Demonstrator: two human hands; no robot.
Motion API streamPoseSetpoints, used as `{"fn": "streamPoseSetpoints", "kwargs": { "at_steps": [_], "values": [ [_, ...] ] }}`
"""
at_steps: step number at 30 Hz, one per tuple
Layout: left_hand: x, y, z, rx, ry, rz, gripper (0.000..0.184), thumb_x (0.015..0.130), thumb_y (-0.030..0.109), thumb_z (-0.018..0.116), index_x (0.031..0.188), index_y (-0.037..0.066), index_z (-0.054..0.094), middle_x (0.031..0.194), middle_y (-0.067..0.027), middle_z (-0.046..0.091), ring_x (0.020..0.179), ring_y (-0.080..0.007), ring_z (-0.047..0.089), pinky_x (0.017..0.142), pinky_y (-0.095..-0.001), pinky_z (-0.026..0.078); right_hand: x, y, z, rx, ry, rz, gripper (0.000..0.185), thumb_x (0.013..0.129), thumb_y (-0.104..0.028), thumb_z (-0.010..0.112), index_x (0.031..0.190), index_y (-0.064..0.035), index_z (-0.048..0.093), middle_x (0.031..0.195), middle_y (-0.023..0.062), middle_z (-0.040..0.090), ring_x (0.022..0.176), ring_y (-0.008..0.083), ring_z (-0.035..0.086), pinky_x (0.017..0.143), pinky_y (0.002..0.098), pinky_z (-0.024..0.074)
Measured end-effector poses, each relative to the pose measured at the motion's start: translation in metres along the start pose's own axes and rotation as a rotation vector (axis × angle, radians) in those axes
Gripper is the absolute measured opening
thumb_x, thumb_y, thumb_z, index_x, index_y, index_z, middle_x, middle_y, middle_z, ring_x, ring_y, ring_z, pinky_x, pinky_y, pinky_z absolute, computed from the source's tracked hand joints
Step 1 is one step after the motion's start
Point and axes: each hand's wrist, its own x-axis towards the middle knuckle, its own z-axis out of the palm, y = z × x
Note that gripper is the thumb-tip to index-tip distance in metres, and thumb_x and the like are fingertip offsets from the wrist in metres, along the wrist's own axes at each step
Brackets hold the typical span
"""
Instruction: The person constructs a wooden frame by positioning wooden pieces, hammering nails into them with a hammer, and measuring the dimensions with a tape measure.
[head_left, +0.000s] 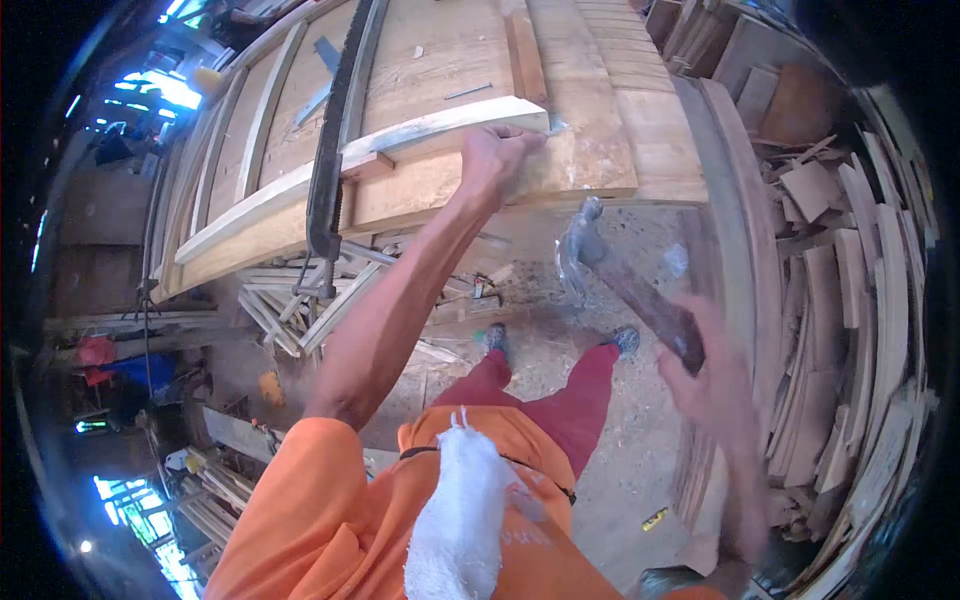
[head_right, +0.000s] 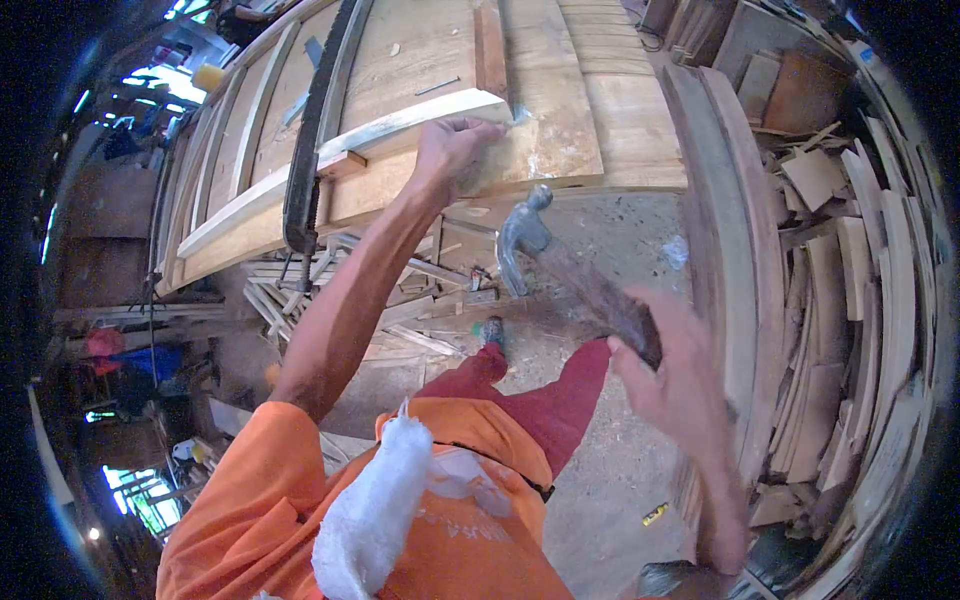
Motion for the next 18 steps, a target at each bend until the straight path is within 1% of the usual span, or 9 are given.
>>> {"fn": "streamPoseSetpoints", "kwargs": {
  "at_steps": [1, 2, 4, 6, 8, 11, 13, 15, 18],
  "values": [
    [0.001, -0.001, 0.003, -0.051, 0.034, -0.015, 0.016, 0.086, 0.011, 0.085, 0.086, -0.002, 0.076, 0.074, -0.0070, 0.071, 0.058, -0.0133, 0.061, 0.051, -0.0303, 0.047, 0.015, 0.004, -0.010, -0.058, -0.015, -0.139, 0.043, 0.089, -0.006, 0.076, 0.130, -0.0024, 0.062, 0.107, 0.0210, 0.067, 0.098, 0.0395, 0.068, 0.085, 0.0443, 0.0535],
    [0.001, 0.000, 0.004, -0.104, 0.071, -0.032, 0.020, 0.082, 0.012, 0.087, 0.085, -0.004, 0.075, 0.071, -0.0070, 0.069, 0.057, -0.0143, 0.061, 0.052, -0.0310, 0.047, 0.029, 0.008, -0.019, -0.051, -0.029, -0.144, 0.043, 0.089, -0.006, 0.076, 0.130, -0.0024, 0.062, 0.107, 0.0210, 0.067, 0.098, 0.0395, 0.068, 0.085, 0.0443, 0.0535],
    [-0.002, 0.006, 0.006, -0.096, 0.115, -0.052, 0.019, 0.082, 0.011, 0.086, 0.083, -0.004, 0.074, 0.069, -0.0066, 0.068, 0.055, -0.0138, 0.059, 0.049, -0.0312, 0.045, 0.058, 0.013, -0.033, -0.142, -0.155, -0.227, 0.048, 0.085, -0.007, 0.077, 0.131, -0.0033, 0.063, 0.113, 0.0233, 0.067, 0.106, 0.0460, 0.066, 0.091, 0.0476, 0.0534],
    [0.000, 0.007, 0.009, -0.089, 0.145, -0.069, 0.017, 0.082, 0.010, 0.086, 0.082, -0.004, 0.074, 0.066, -0.0062, 0.066, 0.052, -0.0133, 0.057, 0.047, -0.0314, 0.043, 0.088, 0.015, -0.043, -0.205, -0.204, -0.294, 0.049, 0.085, -0.008, 0.077, 0.132, -0.0035, 0.063, 0.113, 0.0230, 0.067, 0.107, 0.0464, 0.066, 0.092, 0.0486, 0.0535],
    [0.001, 0.002, 0.007, -0.209, 0.099, -0.064, 0.017, 0.080, 0.009, 0.086, 0.078, -0.003, 0.073, 0.061, -0.0046, 0.063, 0.047, -0.0121, 0.053, 0.043, -0.0325, 0.038, 0.113, 0.021, -0.046, -0.266, -0.256, -0.358, 0.051, 0.085, -0.009, 0.078, 0.133, -0.0036, 0.063, 0.112, 0.0228, 0.068, 0.107, 0.0468, 0.066, 0.093, 0.0496, 0.0537],
    [-0.003, 0.005, 0.006, -0.185, 0.104, -0.050, 0.017, 0.079, 0.009, 0.086, 0.075, -0.002, 0.073, 0.060, -0.0037, 0.062, 0.046, -0.0114, 0.051, 0.041, -0.0331, 0.036, 0.139, 0.025, -0.048, -0.365, -0.326, -0.406, 0.058, 0.084, -0.008, 0.080, 0.140, -0.0071, 0.064, 0.115, 0.0193, 0.067, 0.107, 0.0426, 0.066, 0.093, 0.0445, 0.0520],
    [-0.005, 0.008, 0.008, -0.149, 0.123, -0.075, 0.014, 0.083, 0.009, 0.084, 0.078, 0.000, 0.075, 0.062, -0.0029, 0.063, 0.046, -0.0104, 0.051, 0.042, -0.0314, 0.036, 0.151, 0.020, -0.045, -0.398, -0.322, -0.476, 0.054, 0.085, -0.009, 0.078, 0.138, -0.0051, 0.067, 0.110, 0.0203, 0.069, 0.105, 0.0438, 0.067, 0.090, 0.0495, 0.0540],
    [-0.006, 0.008, 0.008, -0.114, 0.136, -0.104, 0.011, 0.086, 0.009, 0.083, 0.082, 0.001, 0.077, 0.063, -0.0021, 0.064, 0.047, -0.0094, 0.051, 0.044, -0.0297, 0.037, 0.162, 0.023, -0.043, -0.342, -0.354, -0.472, 0.054, 0.085, -0.009, 0.078, 0.137, -0.0051, 0.068, 0.108, 0.0202, 0.069, 0.103, 0.0434, 0.067, 0.089, 0.0500, 0.0536],
    [-0.006, 0.008, 0.010, -0.175, 0.139, -0.109, 0.016, 0.080, 0.010, 0.082, 0.073, -0.001, 0.072, 0.061, -0.0043, 0.063, 0.046, -0.0128, 0.053, 0.041, -0.0336, 0.037, 0.168, 0.010, -0.048, -0.322, -0.414, -0.422, 0.053, 0.085, -0.010, 0.079, 0.137, -0.0050, 0.070, 0.103, 0.0199, 0.069, 0.100, 0.0427, 0.067, 0.087, 0.0507, 0.0527]
  ]
}}
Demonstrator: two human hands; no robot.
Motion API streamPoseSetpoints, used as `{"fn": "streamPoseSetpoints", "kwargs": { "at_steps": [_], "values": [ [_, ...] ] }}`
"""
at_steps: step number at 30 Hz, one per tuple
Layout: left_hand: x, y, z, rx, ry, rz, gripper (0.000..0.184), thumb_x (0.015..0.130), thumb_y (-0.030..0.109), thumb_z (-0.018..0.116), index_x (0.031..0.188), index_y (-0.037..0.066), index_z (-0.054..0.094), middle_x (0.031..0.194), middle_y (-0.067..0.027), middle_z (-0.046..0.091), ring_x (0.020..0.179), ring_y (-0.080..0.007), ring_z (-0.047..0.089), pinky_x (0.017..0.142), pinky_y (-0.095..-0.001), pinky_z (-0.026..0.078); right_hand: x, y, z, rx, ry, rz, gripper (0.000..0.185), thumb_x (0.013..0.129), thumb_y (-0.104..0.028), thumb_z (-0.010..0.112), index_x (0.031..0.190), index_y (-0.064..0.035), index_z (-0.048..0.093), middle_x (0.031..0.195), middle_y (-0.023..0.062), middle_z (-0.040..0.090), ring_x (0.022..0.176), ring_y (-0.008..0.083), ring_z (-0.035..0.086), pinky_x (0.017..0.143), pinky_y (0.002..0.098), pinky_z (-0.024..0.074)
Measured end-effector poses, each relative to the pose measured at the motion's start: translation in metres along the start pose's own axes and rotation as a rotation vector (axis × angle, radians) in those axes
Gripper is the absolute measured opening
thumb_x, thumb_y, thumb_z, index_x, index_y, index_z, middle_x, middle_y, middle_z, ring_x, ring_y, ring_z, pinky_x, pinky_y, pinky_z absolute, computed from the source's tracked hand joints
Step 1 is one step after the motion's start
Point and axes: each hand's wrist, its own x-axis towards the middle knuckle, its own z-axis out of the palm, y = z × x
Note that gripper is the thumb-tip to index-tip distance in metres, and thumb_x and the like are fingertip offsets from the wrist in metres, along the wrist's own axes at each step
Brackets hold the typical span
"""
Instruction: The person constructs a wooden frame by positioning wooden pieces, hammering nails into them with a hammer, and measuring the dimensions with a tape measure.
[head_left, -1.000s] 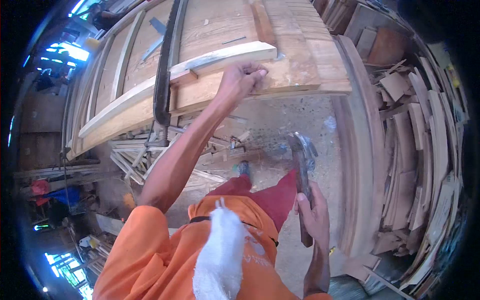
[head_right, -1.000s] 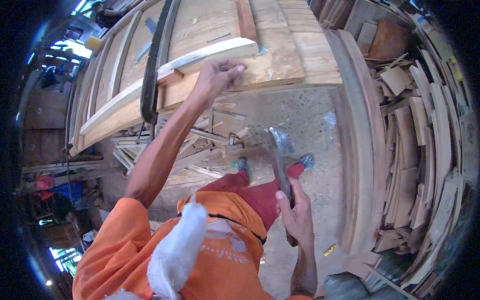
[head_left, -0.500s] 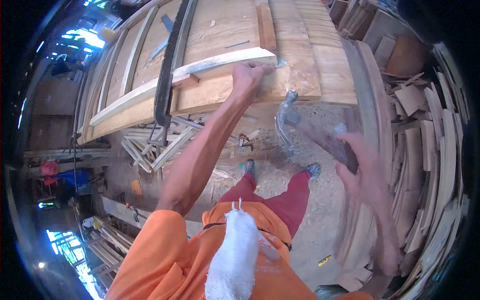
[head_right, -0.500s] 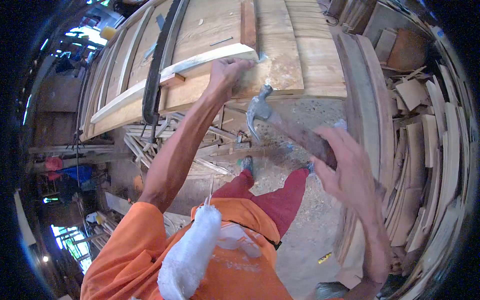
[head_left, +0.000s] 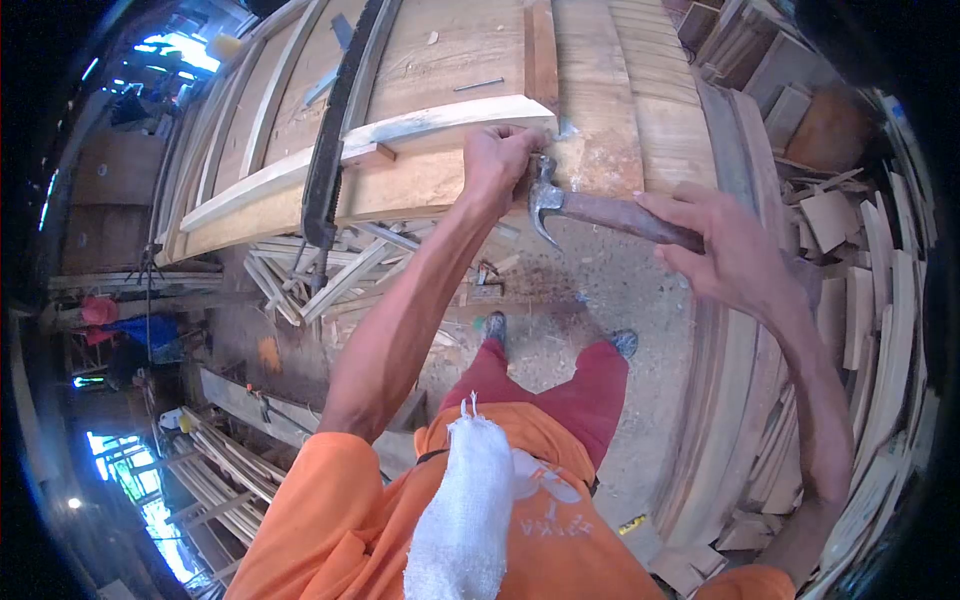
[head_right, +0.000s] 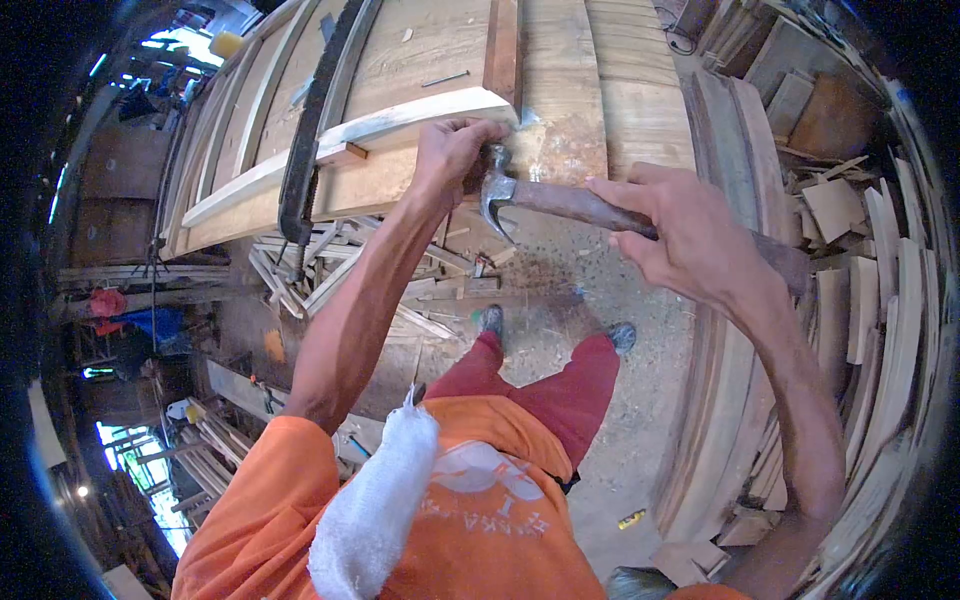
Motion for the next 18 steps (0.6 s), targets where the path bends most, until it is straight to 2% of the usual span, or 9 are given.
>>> {"fn": "streamPoseSetpoints", "kwargs": {
  "at_steps": [5, 7, 10, 11, 13, 17, 18],
  "values": [
    [0.001, -0.001, 0.002, 0.018, 0.021, 0.009, 0.017, 0.081, 0.011, 0.081, 0.073, -0.001, 0.072, 0.062, -0.0061, 0.063, 0.048, -0.0145, 0.056, 0.041, -0.0343, 0.040, 0.003, 0.007, -0.002, -0.077, -0.010, -0.003, 0.052, 0.085, -0.013, 0.079, 0.136, -0.0049, 0.071, 0.099, 0.0195, 0.069, 0.097, 0.0419, 0.067, 0.086, 0.0501, 0.0520],
    [0.003, -0.002, 0.002, 0.006, 0.019, 0.023, 0.017, 0.080, 0.011, 0.082, 0.073, -0.001, 0.071, 0.062, -0.0062, 0.064, 0.048, -0.0146, 0.056, 0.041, -0.0342, 0.040, 0.003, 0.014, 0.000, -0.052, -0.003, -0.052, 0.060, 0.082, -0.006, 0.081, 0.140, -0.0052, 0.067, 0.098, 0.0190, 0.065, 0.092, 0.0383, 0.066, 0.081, 0.0456, 0.0488],
    [0.005, -0.005, 0.002, -0.006, 0.026, 0.022, 0.018, 0.080, 0.012, 0.083, 0.073, -0.001, 0.072, 0.063, -0.0066, 0.064, 0.048, -0.0146, 0.056, 0.042, -0.0341, 0.041, 0.004, 0.013, 0.001, -0.068, -0.017, -0.059, 0.059, 0.082, -0.006, 0.081, 0.140, -0.0054, 0.068, 0.099, 0.0189, 0.065, 0.091, 0.0376, 0.066, 0.081, 0.0461, 0.0488],
    [0.005, -0.004, 0.002, -0.007, 0.032, 0.012, 0.017, 0.079, 0.012, 0.083, 0.074, -0.001, 0.072, 0.064, -0.0068, 0.064, 0.048, -0.0145, 0.056, 0.042, -0.0341, 0.041, 0.005, 0.011, 0.000, -0.067, -0.018, -0.059, 0.059, 0.082, -0.006, 0.081, 0.140, -0.0054, 0.068, 0.099, 0.0189, 0.065, 0.091, 0.0376, 0.066, 0.081, 0.0461, 0.0488],
    [0.004, -0.002, 0.003, -0.004, 0.042, 0.009, 0.017, 0.079, 0.011, 0.083, 0.075, -0.001, 0.073, 0.065, -0.0071, 0.065, 0.049, -0.0145, 0.056, 0.043, -0.0341, 0.042, 0.006, 0.005, -0.004, 0.000, -0.003, -0.122, 0.050, 0.084, -0.014, 0.080, 0.132, -0.0040, 0.073, 0.096, 0.0206, 0.069, 0.093, 0.0426, 0.068, 0.084, 0.0499, 0.0527],
    [0.005, 0.001, 0.003, -0.073, -0.008, -0.012, 0.017, 0.079, 0.011, 0.084, 0.079, -0.004, 0.075, 0.067, -0.0079, 0.066, 0.051, -0.0154, 0.057, 0.044, -0.0349, 0.044, 0.014, 0.011, -0.009, -0.071, 0.013, -0.160, 0.051, 0.081, -0.011, 0.080, 0.131, -0.0038, 0.073, 0.096, 0.0215, 0.070, 0.092, 0.0426, 0.069, 0.083, 0.0492, 0.0534],
    [0.004, 0.001, 0.003, -0.073, -0.007, -0.011, 0.017, 0.079, 0.011, 0.084, 0.079, -0.004, 0.075, 0.067, -0.0079, 0.066, 0.051, -0.0154, 0.057, 0.044, -0.0349, 0.044, 0.017, 0.014, -0.010, -0.065, -0.043, -0.074, 0.056, 0.082, -0.008, 0.081, 0.137, -0.0056, 0.070, 0.099, 0.0195, 0.069, 0.096, 0.0394, 0.068, 0.086, 0.0468, 0.0528]
  ]
}}
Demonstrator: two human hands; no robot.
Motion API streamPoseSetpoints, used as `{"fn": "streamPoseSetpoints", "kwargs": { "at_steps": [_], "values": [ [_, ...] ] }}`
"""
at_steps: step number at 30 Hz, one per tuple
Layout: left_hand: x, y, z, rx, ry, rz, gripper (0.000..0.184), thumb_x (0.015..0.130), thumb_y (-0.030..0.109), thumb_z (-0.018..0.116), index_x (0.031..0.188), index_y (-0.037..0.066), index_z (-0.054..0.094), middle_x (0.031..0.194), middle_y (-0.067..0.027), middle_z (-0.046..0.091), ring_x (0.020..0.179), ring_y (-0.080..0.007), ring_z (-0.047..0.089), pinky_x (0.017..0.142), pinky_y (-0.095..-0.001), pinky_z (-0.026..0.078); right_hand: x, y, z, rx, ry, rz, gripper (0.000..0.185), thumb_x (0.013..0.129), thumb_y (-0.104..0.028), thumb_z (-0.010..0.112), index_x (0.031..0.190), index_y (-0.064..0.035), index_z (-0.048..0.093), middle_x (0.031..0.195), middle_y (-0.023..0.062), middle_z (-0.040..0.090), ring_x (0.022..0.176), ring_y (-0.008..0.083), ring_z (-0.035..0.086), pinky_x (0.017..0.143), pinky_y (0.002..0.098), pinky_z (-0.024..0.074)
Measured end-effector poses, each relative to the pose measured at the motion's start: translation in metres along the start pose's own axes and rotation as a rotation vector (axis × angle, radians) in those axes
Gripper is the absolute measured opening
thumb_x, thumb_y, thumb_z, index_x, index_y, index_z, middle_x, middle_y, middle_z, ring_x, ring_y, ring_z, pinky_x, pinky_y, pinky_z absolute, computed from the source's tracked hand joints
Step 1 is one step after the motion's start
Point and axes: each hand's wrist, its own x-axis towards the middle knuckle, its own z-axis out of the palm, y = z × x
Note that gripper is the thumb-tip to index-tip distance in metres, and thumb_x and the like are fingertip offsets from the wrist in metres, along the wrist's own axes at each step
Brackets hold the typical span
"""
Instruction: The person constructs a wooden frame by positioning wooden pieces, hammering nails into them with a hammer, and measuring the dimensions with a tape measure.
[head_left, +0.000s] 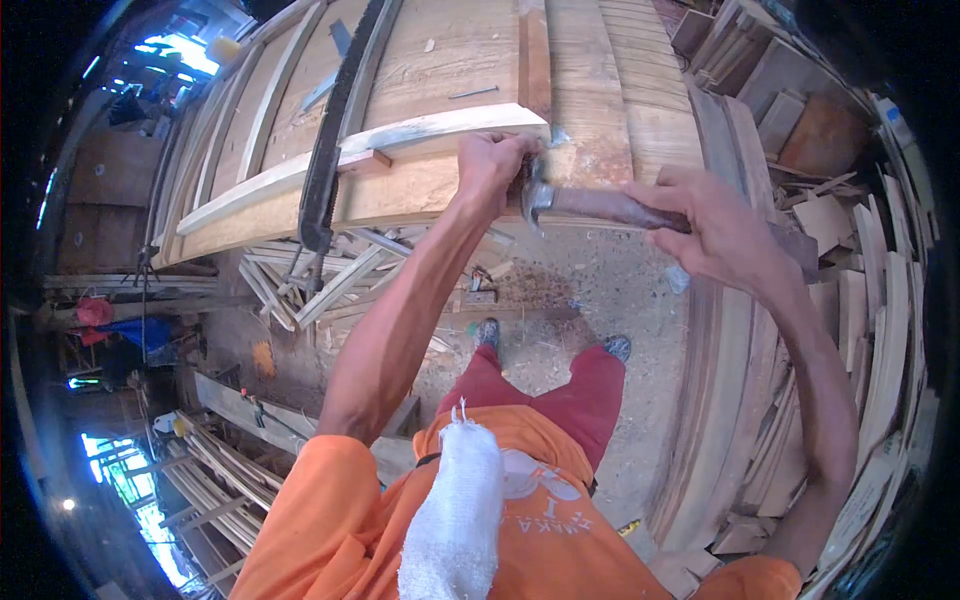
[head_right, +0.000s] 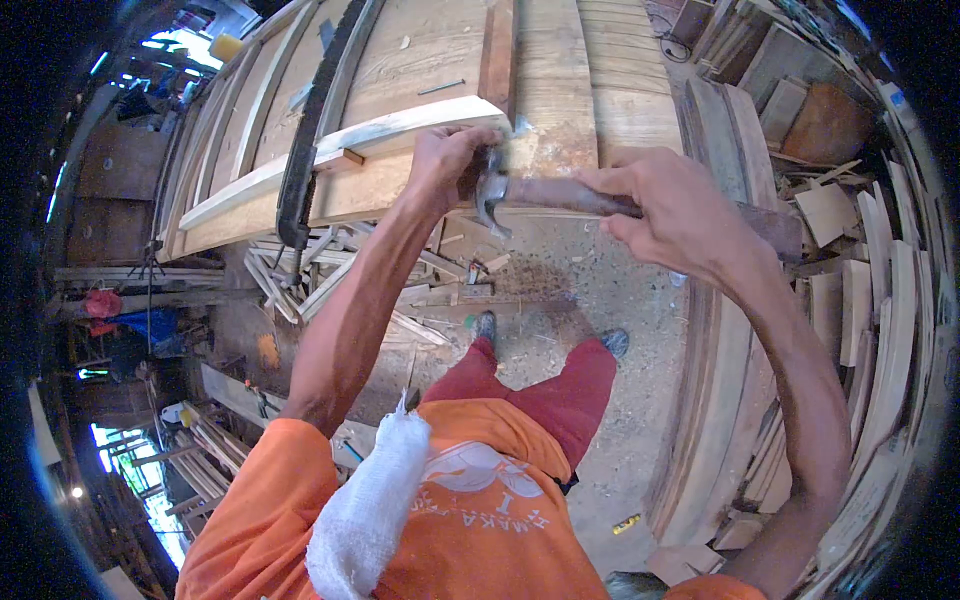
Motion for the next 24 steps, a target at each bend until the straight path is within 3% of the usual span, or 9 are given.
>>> {"fn": "streamPoseSetpoints", "kwargs": {
  "at_steps": [2, 4, 8, 10, 13, 17, 20, 22, 24],
  "values": [
    [-0.005, 0.006, 0.002, 0.000, 0.015, -0.034, 0.015, 0.079, 0.008, 0.083, 0.078, -0.005, 0.075, 0.068, -0.0076, 0.067, 0.052, -0.0160, 0.058, 0.045, -0.0350, 0.044, 0.002, -0.001, 0.000, 0.006, -0.060, 0.081, 0.062, 0.082, -0.006, 0.083, 0.142, -0.0074, 0.068, 0.103, 0.0175, 0.068, 0.099, 0.0362, 0.068, 0.090, 0.0443, 0.0522],
    [-0.003, 0.006, 0.001, 0.024, 0.033, -0.009, 0.014, 0.079, 0.007, 0.082, 0.078, -0.005, 0.075, 0.068, -0.0079, 0.067, 0.053, -0.0162, 0.058, 0.046, -0.0355, 0.045, -0.002, -0.006, 0.004, 0.066, -0.027, -0.128, 0.053, 0.079, -0.009, 0.080, 0.132, -0.0035, 0.073, 0.098, 0.0221, 0.071, 0.093, 0.0423, 0.070, 0.082, 0.0491, 0.0537],
    [0.001, 0.001, 0.000, 0.008, 0.026, -0.013, 0.013, 0.078, 0.006, 0.082, 0.078, -0.005, 0.076, 0.069, -0.0093, 0.068, 0.056, -0.0165, 0.059, 0.050, -0.0368, 0.048, 0.001, -0.005, 0.001, 0.064, -0.011, -0.125, 0.053, 0.078, -0.009, 0.081, 0.131, -0.0033, 0.074, 0.099, 0.0217, 0.072, 0.091, 0.0419, 0.071, 0.080, 0.0483, 0.0539],
    [-0.002, 0.000, 0.001, 0.005, 0.020, -0.011, 0.013, 0.078, 0.006, 0.082, 0.077, -0.005, 0.076, 0.069, -0.0092, 0.068, 0.057, -0.0168, 0.060, 0.050, -0.0371, 0.049, 0.009, 0.000, -0.005, 0.060, -0.011, 0.057, 0.052, 0.078, -0.009, 0.082, 0.129, -0.0027, 0.074, 0.098, 0.0218, 0.072, 0.090, 0.0425, 0.071, 0.079, 0.0481, 0.0541],
    [-0.003, 0.006, 0.003, 0.030, 0.051, -0.005, 0.011, 0.078, 0.005, 0.082, 0.077, -0.005, 0.075, 0.070, -0.0088, 0.068, 0.056, -0.0171, 0.061, 0.049, -0.0369, 0.048, 0.002, -0.008, -0.002, 0.084, -0.049, -0.097, 0.050, 0.079, -0.011, 0.083, 0.127, -0.0022, 0.074, 0.095, 0.0222, 0.072, 0.090, 0.0435, 0.070, 0.080, 0.0484, 0.0542],
    [-0.003, 0.008, 0.002, -0.004, 0.010, -0.040, 0.012, 0.078, 0.004, 0.082, 0.080, -0.006, 0.075, 0.072, -0.0084, 0.068, 0.057, -0.0181, 0.062, 0.047, -0.0373, 0.048, 0.002, 0.000, -0.005, 0.092, -0.019, -0.057, 0.051, 0.079, -0.010, 0.082, 0.128, -0.0034, 0.074, 0.096, 0.0228, 0.073, 0.091, 0.0445, 0.070, 0.081, 0.0496, 0.0540],
    [-0.002, 0.006, 0.001, -0.023, 0.020, -0.085, 0.015, 0.077, 0.005, 0.084, 0.080, -0.007, 0.075, 0.070, -0.0087, 0.067, 0.057, -0.0175, 0.062, 0.050, -0.0372, 0.048, 0.006, 0.004, -0.010, -0.043, -0.089, 0.002, 0.060, 0.083, -0.011, 0.081, 0.142, -0.0128, 0.069, 0.100, 0.0175, 0.069, 0.096, 0.0361, 0.069, 0.086, 0.0423, 0.0522],
    [-0.002, 0.002, -0.008, 0.043, 0.025, -0.027, 0.019, 0.082, 0.012, 0.083, 0.080, -0.007, 0.077, 0.068, -0.0093, 0.069, 0.060, -0.0156, 0.063, 0.054, -0.0360, 0.049, -0.005, -0.008, -0.011, 0.018, -0.159, -0.025, 0.062, 0.083, -0.010, 0.081, 0.144, -0.0136, 0.068, 0.099, 0.0176, 0.069, 0.097, 0.0350, 0.069, 0.087, 0.0428, 0.0517],
    [-0.028, 0.029, -0.020, 0.451, 0.060, 0.286, 0.027, 0.088, 0.020, 0.079, 0.082, -0.007, 0.080, 0.067, -0.0092, 0.071, 0.063, -0.0132, 0.063, 0.058, -0.0352, 0.050, -0.007, -0.004, -0.017, 0.042, -0.139, -0.025, 0.063, 0.083, -0.009, 0.081, 0.144, -0.0136, 0.068, 0.099, 0.0173, 0.069, 0.097, 0.0349, 0.069, 0.087, 0.0433, 0.0517]
  ]
}}
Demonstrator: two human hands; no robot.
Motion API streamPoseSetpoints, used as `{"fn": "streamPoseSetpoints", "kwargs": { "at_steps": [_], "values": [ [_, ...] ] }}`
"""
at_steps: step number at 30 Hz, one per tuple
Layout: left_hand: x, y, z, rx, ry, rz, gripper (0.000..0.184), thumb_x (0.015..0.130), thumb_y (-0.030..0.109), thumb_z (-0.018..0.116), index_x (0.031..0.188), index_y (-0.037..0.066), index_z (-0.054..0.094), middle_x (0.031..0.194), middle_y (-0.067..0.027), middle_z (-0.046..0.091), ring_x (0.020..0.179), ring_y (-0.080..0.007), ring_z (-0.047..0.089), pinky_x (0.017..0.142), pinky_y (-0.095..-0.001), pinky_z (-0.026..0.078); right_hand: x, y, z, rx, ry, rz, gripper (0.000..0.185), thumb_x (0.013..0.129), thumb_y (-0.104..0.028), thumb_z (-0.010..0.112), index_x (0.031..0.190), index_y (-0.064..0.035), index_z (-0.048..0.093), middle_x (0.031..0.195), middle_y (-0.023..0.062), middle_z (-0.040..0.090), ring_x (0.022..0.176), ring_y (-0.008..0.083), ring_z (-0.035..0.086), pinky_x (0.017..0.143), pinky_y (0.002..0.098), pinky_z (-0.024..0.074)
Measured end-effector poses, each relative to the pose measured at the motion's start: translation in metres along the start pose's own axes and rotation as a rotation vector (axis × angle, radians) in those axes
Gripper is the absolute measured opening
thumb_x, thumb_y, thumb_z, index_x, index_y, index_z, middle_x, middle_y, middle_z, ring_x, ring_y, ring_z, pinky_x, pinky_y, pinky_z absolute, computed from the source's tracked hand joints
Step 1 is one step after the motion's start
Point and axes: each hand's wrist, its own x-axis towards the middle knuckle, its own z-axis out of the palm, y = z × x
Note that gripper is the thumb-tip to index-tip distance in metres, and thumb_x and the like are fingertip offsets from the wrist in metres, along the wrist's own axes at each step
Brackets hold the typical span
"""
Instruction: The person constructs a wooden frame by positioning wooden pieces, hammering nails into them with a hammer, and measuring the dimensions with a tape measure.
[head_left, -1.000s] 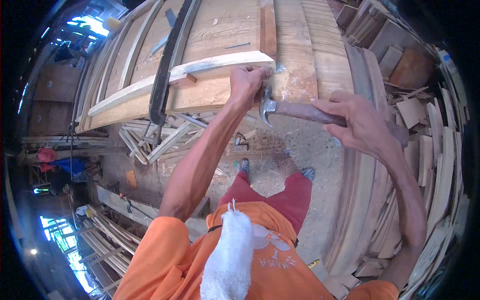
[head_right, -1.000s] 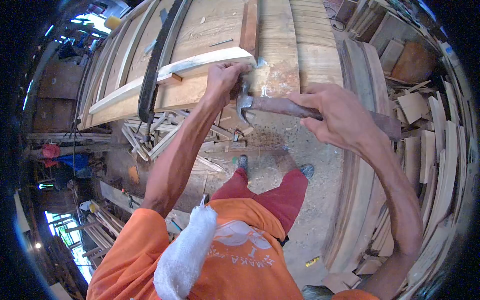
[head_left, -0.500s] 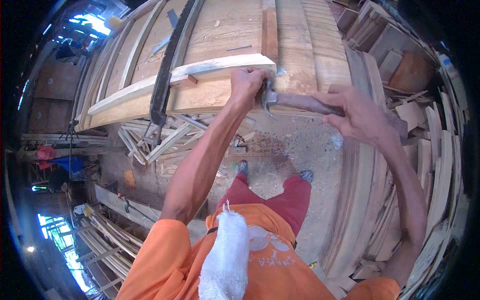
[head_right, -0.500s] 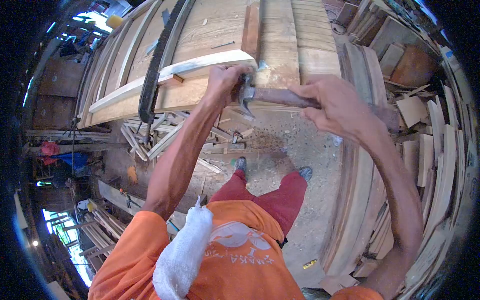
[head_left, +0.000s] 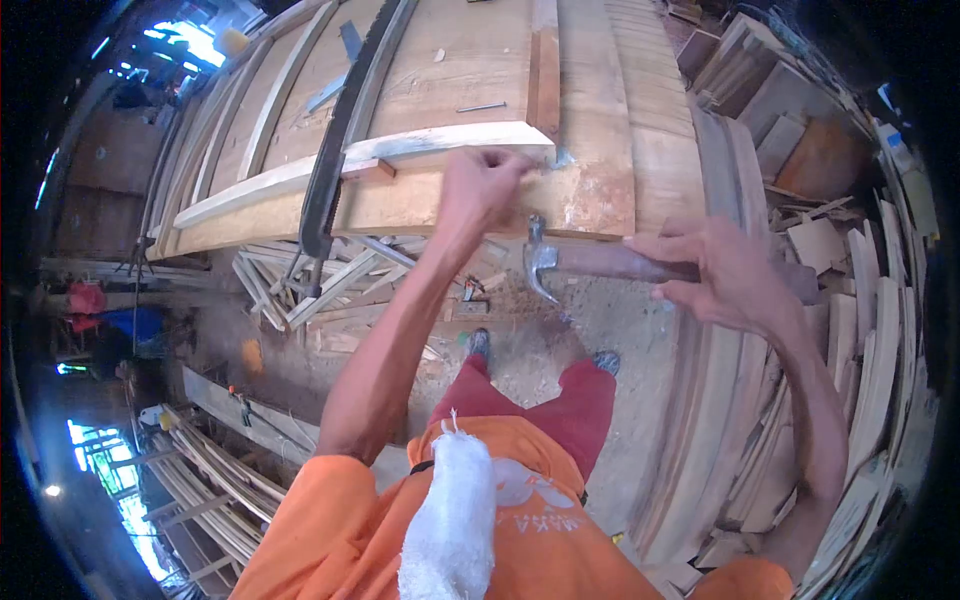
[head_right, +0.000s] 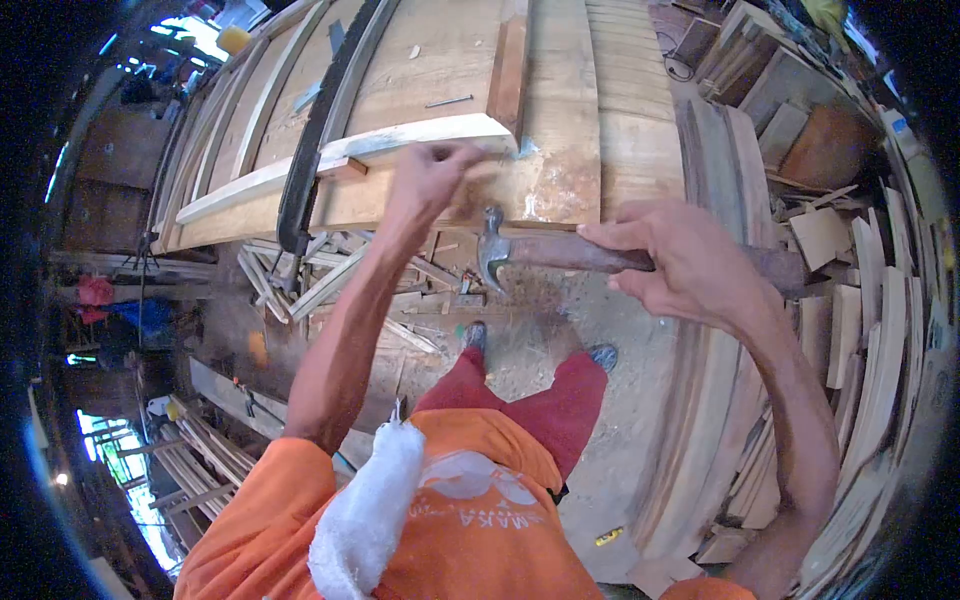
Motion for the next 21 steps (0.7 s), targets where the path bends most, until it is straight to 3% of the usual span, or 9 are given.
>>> {"fn": "streamPoseSetpoints", "kwargs": {
  "at_steps": [2, 3, 5, 7, 11, 13, 17, 19, 21],
  "values": [
    [0.009, 0.035, -0.015, 0.114, 0.136, 0.223, 0.045, 0.090, 0.036, 0.075, 0.082, -0.007, 0.081, 0.062, -0.0101, 0.071, 0.062, -0.0144, 0.063, 0.062, -0.0371, 0.052, -0.003, 0.001, 0.003, 0.058, 0.016, 0.013, 0.063, 0.083, -0.009, 0.081, 0.144, -0.0135, 0.068, 0.100, 0.0171, 0.069, 0.098, 0.0347, 0.069, 0.087, 0.0437, 0.0516],
    [0.026, 0.047, -0.014, 0.107, 0.149, 0.308, 0.053, 0.089, 0.045, 0.077, 0.091, -0.009, 0.080, 0.075, -0.0169, 0.075, 0.076, -0.0240, 0.072, 0.073, -0.0410, 0.057, 0.002, 0.002, -0.002, 0.098, 0.015, 0.058, 0.060, 0.081, -0.007, 0.081, 0.140, -0.0104, 0.070, 0.099, 0.0178, 0.069, 0.096, 0.0375, 0.068, 0.085, 0.0459, 0.0525],
    [0.107, 0.023, 0.018, 0.193, 0.222, 0.607, 0.070, 0.084, 0.051, 0.081, 0.117, -0.010, 0.074, 0.109, -0.0274, 0.075, 0.110, -0.0378, 0.072, 0.097, -0.0466, 0.056, 0.009, 0.000, -0.010, 0.124, 0.016, 0.093, 0.056, 0.080, -0.006, 0.080, 0.136, -0.0073, 0.072, 0.098, 0.0186, 0.070, 0.094, 0.0403, 0.068, 0.084, 0.0481, 0.0534],
    [0.157, 0.022, 0.044, 0.375, 0.069, 0.570, 0.099, 0.077, 0.054, 0.084, 0.145, -0.011, 0.053, 0.141, -0.0352, 0.059, 0.137, -0.0463, 0.055, 0.115, -0.0503, 0.046, 0.009, 0.000, -0.010, -0.009, 0.032, -0.030, 0.055, 0.082, -0.008, 0.080, 0.136, -0.0091, 0.072, 0.099, 0.0178, 0.069, 0.097, 0.0380, 0.068, 0.084, 0.0473, 0.0531],
    [0.204, 0.004, 0.073, 0.366, -0.106, 0.406, 0.108, 0.077, 0.049, 0.084, 0.154, -0.013, 0.039, 0.151, -0.0383, 0.048, 0.141, -0.0478, 0.050, 0.120, -0.0503, 0.043, 0.010, 0.015, -0.004, -0.031, 0.033, -0.041, 0.057, 0.083, -0.010, 0.080, 0.139, -0.0121, 0.070, 0.099, 0.0173, 0.068, 0.096, 0.0384, 0.068, 0.083, 0.0474, 0.0535],
    [0.214, -0.020, 0.087, 0.264, -0.027, 0.478, 0.104, 0.079, 0.043, 0.082, 0.154, -0.014, 0.037, 0.153, -0.0382, 0.045, 0.143, -0.0481, 0.048, 0.122, -0.0495, 0.041, 0.008, 0.018, 0.003, -0.172, 0.045, 0.019, 0.063, 0.084, -0.010, 0.078, 0.146, -0.0155, 0.066, 0.103, 0.0172, 0.068, 0.096, 0.0389, 0.068, 0.083, 0.0471, 0.0542],
    [0.182, -0.007, 0.084, 0.222, 0.102, 0.565, 0.097, 0.081, 0.034, 0.077, 0.154, -0.016, 0.035, 0.156, -0.0388, 0.041, 0.147, -0.0503, 0.043, 0.125, -0.0473, 0.038, 0.000, 0.015, 0.026, -0.055, 0.010, -0.070, 0.068, 0.086, -0.009, 0.077, 0.151, -0.0185, 0.062, 0.109, 0.0172, 0.068, 0.098, 0.0391, 0.068, 0.084, 0.0461, 0.0548],
    [0.207, -0.011, 0.080, 0.185, -0.085, 0.533, 0.098, 0.082, 0.033, 0.076, 0.154, -0.016, 0.033, 0.158, -0.0390, 0.039, 0.147, -0.0526, 0.041, 0.125, -0.0464, 0.038, 0.002, 0.018, 0.028, 0.013, 0.045, -0.085, 0.068, 0.087, -0.008, 0.076, 0.152, -0.0190, 0.061, 0.111, 0.0171, 0.068, 0.098, 0.0384, 0.069, 0.084, 0.0450, 0.0550],
    [0.211, -0.017, 0.086, 0.179, -0.063, 0.513, 0.098, 0.082, 0.033, 0.076, 0.154, -0.016, 0.032, 0.159, -0.0392, 0.039, 0.147, -0.0535, 0.042, 0.125, -0.0469, 0.039, 0.012, 0.033, 0.025, -0.006, 0.050, -0.101, 0.072, 0.085, -0.005, 0.078, 0.153, -0.0196, 0.061, 0.111, 0.0157, 0.068, 0.096, 0.0363, 0.068, 0.084, 0.0431, 0.0546]
  ]
}}
